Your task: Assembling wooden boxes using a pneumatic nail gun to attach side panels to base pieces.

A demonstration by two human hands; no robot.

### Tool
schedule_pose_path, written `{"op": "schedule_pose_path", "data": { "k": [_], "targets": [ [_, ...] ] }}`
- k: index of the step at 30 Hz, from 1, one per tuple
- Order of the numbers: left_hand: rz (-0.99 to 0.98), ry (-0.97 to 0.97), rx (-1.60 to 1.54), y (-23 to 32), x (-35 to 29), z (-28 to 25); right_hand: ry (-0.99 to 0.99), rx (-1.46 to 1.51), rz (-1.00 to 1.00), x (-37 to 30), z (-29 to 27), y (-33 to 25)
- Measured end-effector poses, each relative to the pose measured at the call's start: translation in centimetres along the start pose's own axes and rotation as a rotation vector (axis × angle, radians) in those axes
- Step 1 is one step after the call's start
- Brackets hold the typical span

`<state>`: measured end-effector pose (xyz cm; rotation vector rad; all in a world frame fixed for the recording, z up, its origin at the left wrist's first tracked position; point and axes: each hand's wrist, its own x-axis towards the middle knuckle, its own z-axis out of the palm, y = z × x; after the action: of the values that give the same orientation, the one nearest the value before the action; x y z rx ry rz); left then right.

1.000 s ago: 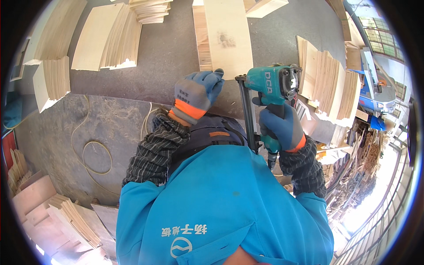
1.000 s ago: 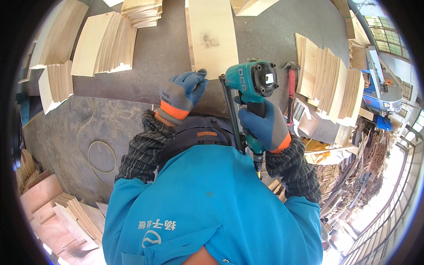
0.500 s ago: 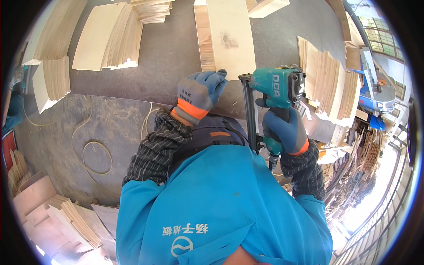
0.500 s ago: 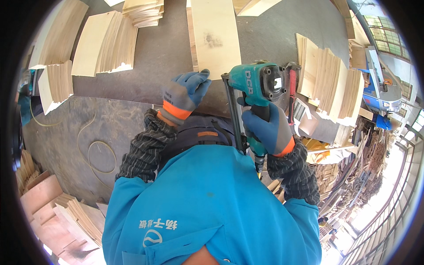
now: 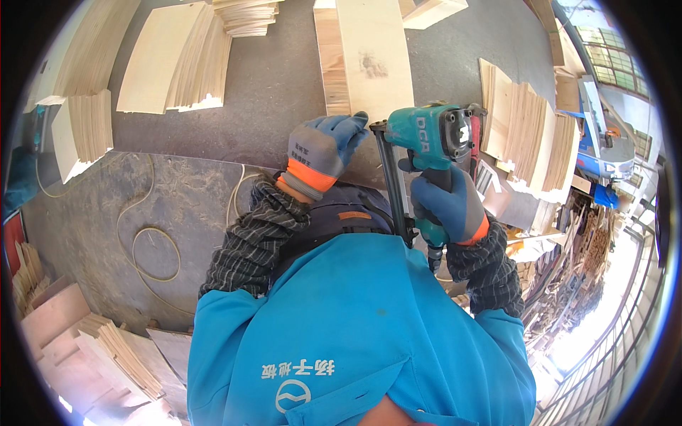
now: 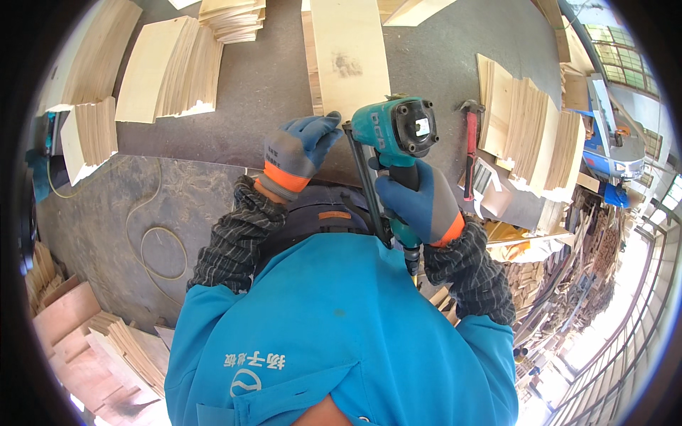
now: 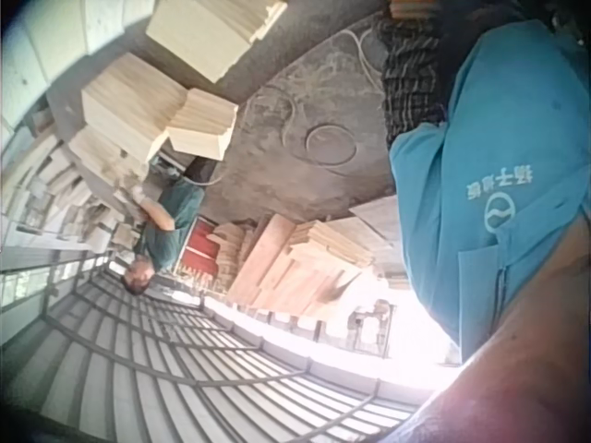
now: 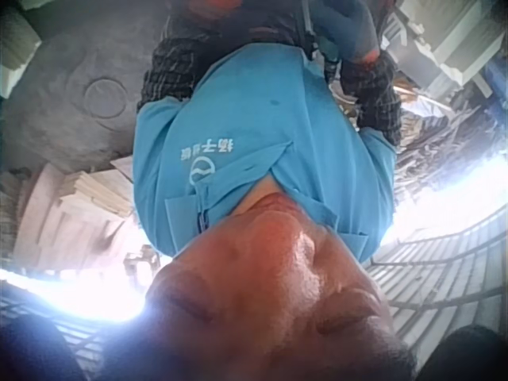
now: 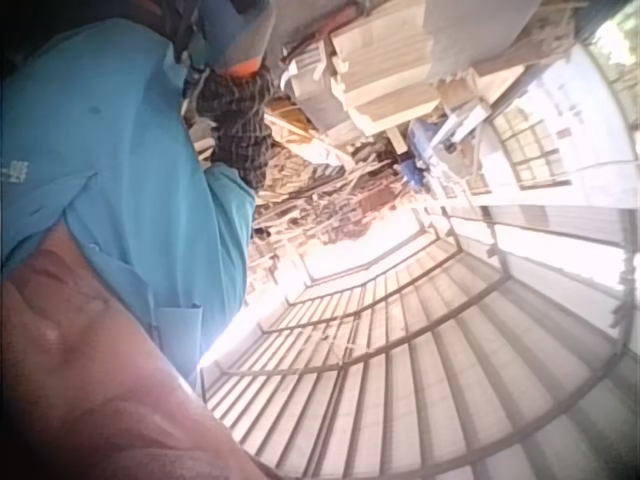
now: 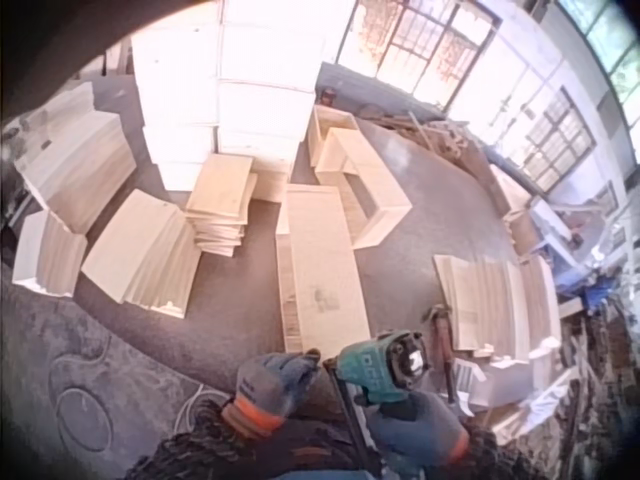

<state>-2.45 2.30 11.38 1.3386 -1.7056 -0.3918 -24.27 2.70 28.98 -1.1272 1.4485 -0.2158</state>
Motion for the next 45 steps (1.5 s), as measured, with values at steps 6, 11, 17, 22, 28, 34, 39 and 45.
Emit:
{"op": "schedule_pose_path", "data": {
  "k": [6,11,17,22,28,34,39,45],
  "targets": [
    [-0.009,-0.018,-0.018,-0.4,-0.1,-0.1,0.014,0.009,0.032,-0.3,0.0,-0.5],
    [-0.137,-0.196,-0.245,-1.0,0.3,-1.7,0.012,0.068,0.033,-0.9,-0.3,-0.8],
    [-0.26,-0.324,-0.377,-1.5,0.2,-2.4,-0.008,-0.032,0.018,0.0,0.1,-0.5],
    [-0.142,-0.245,-0.313,-1.9,-0.1,-2.0,-0.022,-0.019,0.019,0.2,0.5,-0.7],
    [-0.131,-0.22,-0.31,-2.2,-0.1,-1.6,-0.034,-0.021,0.047,0.4,0.6,-0.9],
    [-0.209,-0.264,-0.338,-2.2,0.0,-2.0,0.106,-0.016,-0.012,-0.3,-1.7,0.5],
    [-0.347,-0.119,-0.466,-1.7,-0.3,-2.0,0.485,-0.334,-0.102,3.0,-6.8,9.2],
    [-0.645,0.027,-0.796,-1.4,3.2,1.9,0.719,-0.79,-0.131,10.4,-11.6,24.4]
  ]
}}
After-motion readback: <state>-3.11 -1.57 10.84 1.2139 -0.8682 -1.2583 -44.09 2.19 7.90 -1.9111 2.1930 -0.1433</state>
